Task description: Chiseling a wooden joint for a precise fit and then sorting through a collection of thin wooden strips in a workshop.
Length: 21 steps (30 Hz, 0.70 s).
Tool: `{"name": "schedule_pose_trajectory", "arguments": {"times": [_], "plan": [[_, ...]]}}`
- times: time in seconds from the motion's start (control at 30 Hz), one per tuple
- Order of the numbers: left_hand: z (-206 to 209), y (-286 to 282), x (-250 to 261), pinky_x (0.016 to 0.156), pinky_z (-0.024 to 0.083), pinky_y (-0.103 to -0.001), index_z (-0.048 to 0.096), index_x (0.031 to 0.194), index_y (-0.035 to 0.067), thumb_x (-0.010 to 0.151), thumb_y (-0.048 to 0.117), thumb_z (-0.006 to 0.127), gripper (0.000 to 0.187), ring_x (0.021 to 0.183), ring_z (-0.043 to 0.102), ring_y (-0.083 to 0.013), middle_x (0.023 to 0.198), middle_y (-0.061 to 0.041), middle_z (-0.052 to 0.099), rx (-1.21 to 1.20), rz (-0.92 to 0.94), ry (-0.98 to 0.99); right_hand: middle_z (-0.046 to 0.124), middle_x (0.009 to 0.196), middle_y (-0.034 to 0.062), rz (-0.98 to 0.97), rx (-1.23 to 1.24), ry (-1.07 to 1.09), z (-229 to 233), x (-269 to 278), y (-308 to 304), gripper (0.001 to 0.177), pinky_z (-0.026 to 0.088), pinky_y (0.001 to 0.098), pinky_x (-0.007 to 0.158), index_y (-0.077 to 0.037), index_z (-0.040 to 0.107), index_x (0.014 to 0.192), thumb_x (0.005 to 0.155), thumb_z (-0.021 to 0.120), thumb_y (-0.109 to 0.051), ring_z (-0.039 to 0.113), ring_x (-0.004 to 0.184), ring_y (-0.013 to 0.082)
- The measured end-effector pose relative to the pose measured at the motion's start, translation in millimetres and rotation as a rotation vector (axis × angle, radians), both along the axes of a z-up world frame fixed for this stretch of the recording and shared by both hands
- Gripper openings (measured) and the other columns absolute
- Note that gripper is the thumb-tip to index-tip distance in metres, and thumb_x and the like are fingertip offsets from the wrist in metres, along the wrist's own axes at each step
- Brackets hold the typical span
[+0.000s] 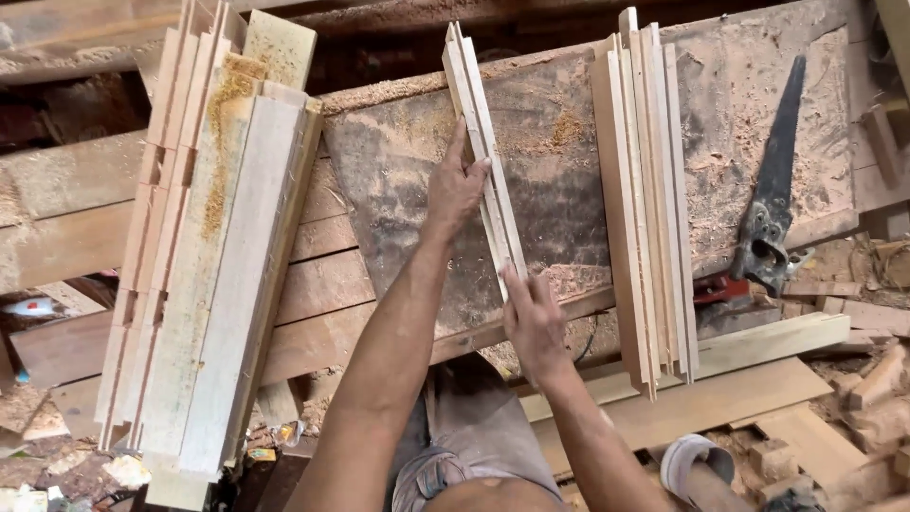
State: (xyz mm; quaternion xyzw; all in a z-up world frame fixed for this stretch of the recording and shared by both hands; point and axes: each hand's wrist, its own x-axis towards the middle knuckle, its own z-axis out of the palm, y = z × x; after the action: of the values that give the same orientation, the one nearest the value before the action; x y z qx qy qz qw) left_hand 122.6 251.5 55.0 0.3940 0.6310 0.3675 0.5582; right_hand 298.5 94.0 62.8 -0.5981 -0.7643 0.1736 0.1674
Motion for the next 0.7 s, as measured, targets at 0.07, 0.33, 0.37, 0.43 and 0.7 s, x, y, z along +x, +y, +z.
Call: {"name": "schedule_pose_trajectory", "arguments": {"times": [0.07,0.33,0.37,0.43,0.7], "plan": [[-8.7,-0.1,3.5,0.084,0.055,-0.043,0.026,0.165,0.022,0.106,0.025,0.060,0.068,0.087,0.064,-0.0228,0.111,-0.014,0.060,-0.003,0.015,-0.008,0.055,0.086,0.0023,-0.015,0.086,-0.053,-15.7,16.9,-37.8,0.038,0.054,0.0300,0.057,-0.015,0.074,0.120,0.087,0.064,-0.001,0.063,0.068,0.0186],[-29.5,2.1,5.0,0.099,0.052,-0.057,0.029,0.163,0.035,0.101,0.042,0.064,0.071,0.106,0.071,-0.0443,0.106,-0.026,0.072,0.018,0.022,0.025,0.054,0.080,0.0000,-0.034,0.305,-0.137,-62.8,27.8,-23.7,0.026,0.054,0.0308,0.058,-0.018,0.076,0.113,0.090,0.068,-0.011,0.063,0.065,0.0188],[-51.1,3.6,8.0,0.084,0.060,-0.047,0.034,0.160,0.038,0.099,0.041,0.067,0.069,0.090,0.074,-0.0356,0.100,-0.020,0.073,-0.003,0.053,-0.025,0.050,0.079,-0.0003,-0.015,0.330,-0.143,-58.6,12.5,4.5,0.028,0.053,0.0327,0.055,-0.020,0.075,0.114,0.090,0.065,-0.010,0.061,0.063,0.0198],[-77.3,3.2,15.4,0.070,0.068,-0.036,0.038,0.157,0.041,0.097,0.039,0.069,0.067,0.074,0.077,-0.0269,0.093,-0.014,0.074,-0.024,0.080,-0.073,0.047,0.078,-0.0006,-0.001,0.356,-0.146,-60.7,-5.5,46.7,0.030,0.051,0.0347,0.053,-0.021,0.074,0.115,0.090,0.063,-0.010,0.059,0.062,0.0209],[-73.7,4.1,15.2,0.055,0.069,-0.031,0.040,0.157,0.039,0.097,0.033,0.072,0.068,0.066,0.074,-0.0255,0.088,-0.016,0.070,-0.045,0.142,-0.147,0.048,0.082,-0.0024,0.010,0.047,-0.013,-40.0,28.3,-32.3,0.035,0.052,0.0239,0.047,-0.017,0.073,0.123,0.095,0.056,-0.004,0.056,0.062,0.0118]]}}
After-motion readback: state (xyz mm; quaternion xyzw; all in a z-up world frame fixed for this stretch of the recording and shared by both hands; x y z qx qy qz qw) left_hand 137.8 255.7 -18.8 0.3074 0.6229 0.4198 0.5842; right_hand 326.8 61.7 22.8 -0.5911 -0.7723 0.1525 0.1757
